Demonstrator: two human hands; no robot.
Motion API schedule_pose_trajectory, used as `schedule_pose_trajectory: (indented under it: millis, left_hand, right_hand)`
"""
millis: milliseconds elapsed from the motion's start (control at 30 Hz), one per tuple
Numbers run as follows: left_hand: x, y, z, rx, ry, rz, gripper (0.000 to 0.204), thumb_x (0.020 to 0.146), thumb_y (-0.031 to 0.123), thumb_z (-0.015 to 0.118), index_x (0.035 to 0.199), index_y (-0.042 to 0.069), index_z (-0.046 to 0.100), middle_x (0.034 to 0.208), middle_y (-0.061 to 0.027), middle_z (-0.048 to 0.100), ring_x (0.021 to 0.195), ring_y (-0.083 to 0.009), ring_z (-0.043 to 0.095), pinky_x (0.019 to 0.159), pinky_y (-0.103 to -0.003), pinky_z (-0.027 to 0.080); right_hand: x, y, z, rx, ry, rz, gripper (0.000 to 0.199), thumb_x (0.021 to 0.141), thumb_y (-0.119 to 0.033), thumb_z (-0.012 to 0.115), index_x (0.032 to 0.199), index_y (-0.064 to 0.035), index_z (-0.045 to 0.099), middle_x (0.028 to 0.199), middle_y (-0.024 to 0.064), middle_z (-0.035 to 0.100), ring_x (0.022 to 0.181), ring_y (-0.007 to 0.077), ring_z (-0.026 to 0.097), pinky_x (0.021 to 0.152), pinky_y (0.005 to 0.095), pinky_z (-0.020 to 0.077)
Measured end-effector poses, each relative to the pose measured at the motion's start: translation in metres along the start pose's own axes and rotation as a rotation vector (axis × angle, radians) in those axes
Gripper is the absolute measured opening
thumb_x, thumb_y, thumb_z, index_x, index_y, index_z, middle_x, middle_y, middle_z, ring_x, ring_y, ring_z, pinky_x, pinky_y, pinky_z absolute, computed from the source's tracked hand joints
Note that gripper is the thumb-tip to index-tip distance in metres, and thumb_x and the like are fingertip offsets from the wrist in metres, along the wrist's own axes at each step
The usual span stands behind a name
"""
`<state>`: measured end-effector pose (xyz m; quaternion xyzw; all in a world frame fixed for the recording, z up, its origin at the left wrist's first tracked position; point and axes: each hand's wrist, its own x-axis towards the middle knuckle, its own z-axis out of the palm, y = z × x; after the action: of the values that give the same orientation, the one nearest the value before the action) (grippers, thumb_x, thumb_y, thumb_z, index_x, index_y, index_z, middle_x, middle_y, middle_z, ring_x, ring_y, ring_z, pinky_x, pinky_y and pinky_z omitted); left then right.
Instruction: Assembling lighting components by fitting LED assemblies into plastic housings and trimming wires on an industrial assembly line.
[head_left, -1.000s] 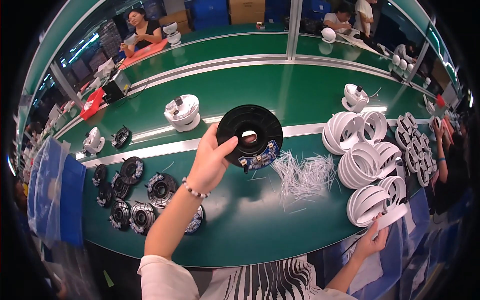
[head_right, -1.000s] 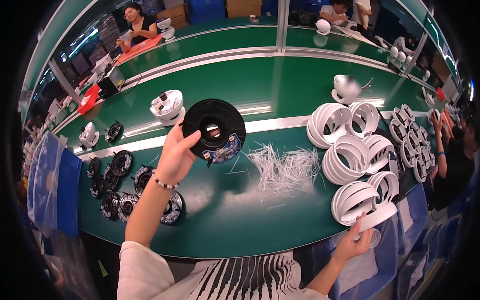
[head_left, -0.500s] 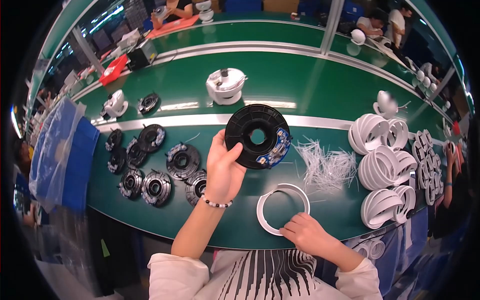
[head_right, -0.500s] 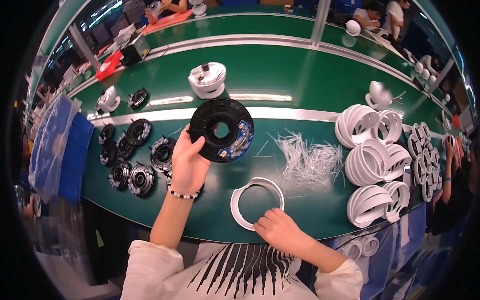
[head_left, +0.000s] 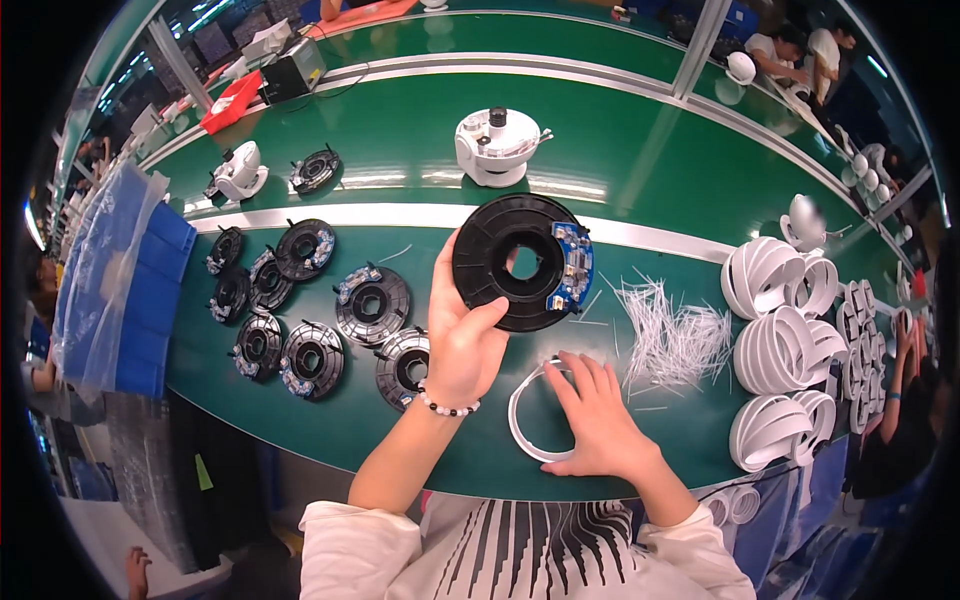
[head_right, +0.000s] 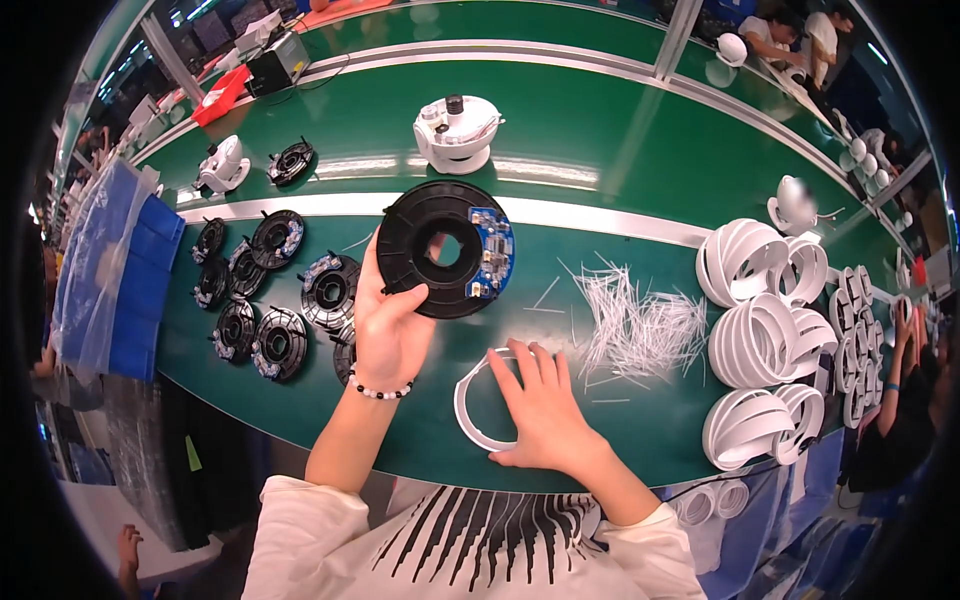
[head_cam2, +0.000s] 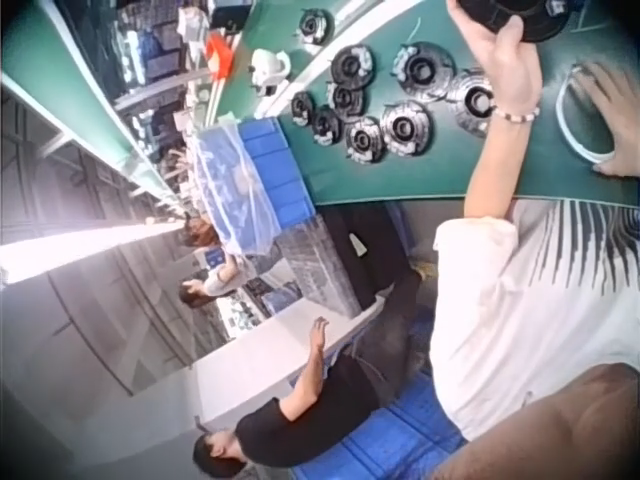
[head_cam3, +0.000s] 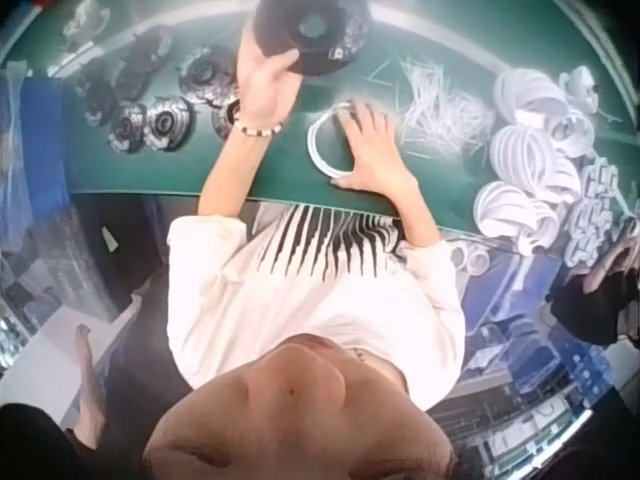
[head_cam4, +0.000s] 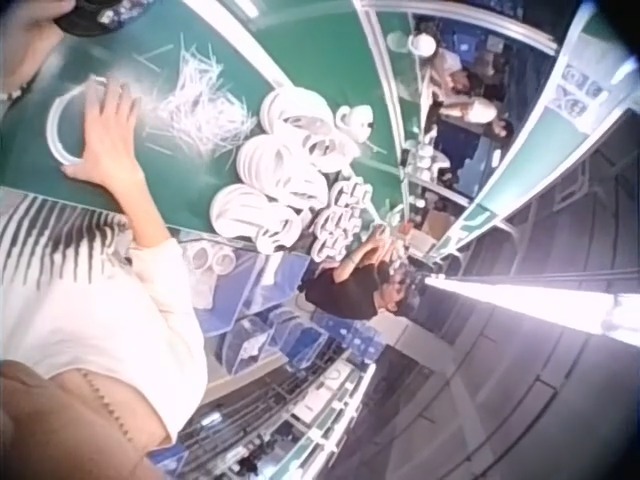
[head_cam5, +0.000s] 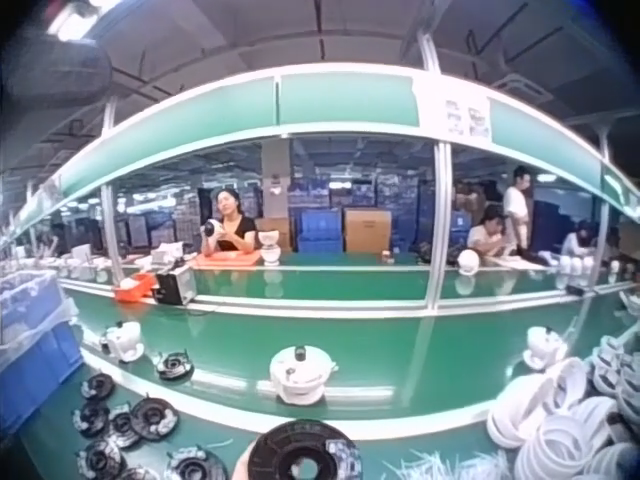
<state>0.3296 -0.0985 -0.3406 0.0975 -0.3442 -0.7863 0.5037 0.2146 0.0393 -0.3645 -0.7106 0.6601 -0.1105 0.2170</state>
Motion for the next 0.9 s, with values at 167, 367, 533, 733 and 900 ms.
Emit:
schedule_pose_trajectory:
  millis: [167,367,533,733,900]
  left_hand:
    - [-0.008,-0.011,-0.007,0.019,0.003,0.024,0.065,0.071,-0.013,0.043,0.129,0.006,0.020,0.126,-0.0128,0.033,0.117,-0.0244,0.035,0.097,-0.042,0.031]
    - [-0.035,-0.052,-0.024,0.251,-0.152,-0.251,0.079,0.068,-0.003,0.059,0.132,0.007,0.016,0.126,-0.0066,0.034,0.115,-0.0174,0.035,0.095,-0.031,0.029]
    - [-0.017,-0.015,-0.028,-0.284,-0.335,-0.531,0.071,0.075,0.038,0.052,0.129,0.004,0.023,0.130,-0.0146,0.031,0.120,-0.0297,0.032,0.099,-0.048,0.025]
    - [-0.009,-0.015,-0.027,-0.344,0.028,-0.573,0.058,0.082,0.049,0.033,0.121,0.006,0.037,0.116,-0.0156,0.045,0.105,-0.0321,0.046,0.083,-0.054,0.040]
    - [-0.009,-0.017,-0.023,-0.271,0.073,-0.510,0.054,0.082,0.045,0.033,0.118,0.006,0.040,0.115,-0.0147,0.046,0.104,-0.0297,0.047,0.084,-0.050,0.041]
  right_hand:
    - [-0.002,0.022,-0.004,0.900,0.666,-0.031,0.109,0.048,-0.034,0.078,0.130,0.0005,0.014,0.128,0.0188,0.026,0.118,0.0305,0.030,0.096,0.0415,0.0269]
    - [0.041,0.006,-0.015,0.935,0.755,-0.100,0.110,0.053,-0.025,0.080,0.131,0.0022,0.007,0.125,0.0186,0.027,0.114,0.0276,0.035,0.094,0.0369,0.0314]
    - [0.043,0.004,-0.028,0.572,0.639,-0.030,0.116,0.046,-0.030,0.083,0.132,0.0007,0.011,0.126,0.0185,0.027,0.115,0.0266,0.034,0.095,0.0356,0.0299]
    - [0.048,-0.012,-0.035,0.360,0.625,-0.132,0.121,0.043,-0.037,0.082,0.132,0.0015,0.009,0.126,0.0188,0.027,0.115,0.0316,0.030,0.095,0.0383,0.0271]
    - [0.056,-0.001,-0.045,0.462,0.511,-0.256,0.119,0.042,-0.031,0.083,0.131,0.0006,0.010,0.126,0.0220,0.027,0.116,0.0344,0.027,0.094,0.0407,0.0298]
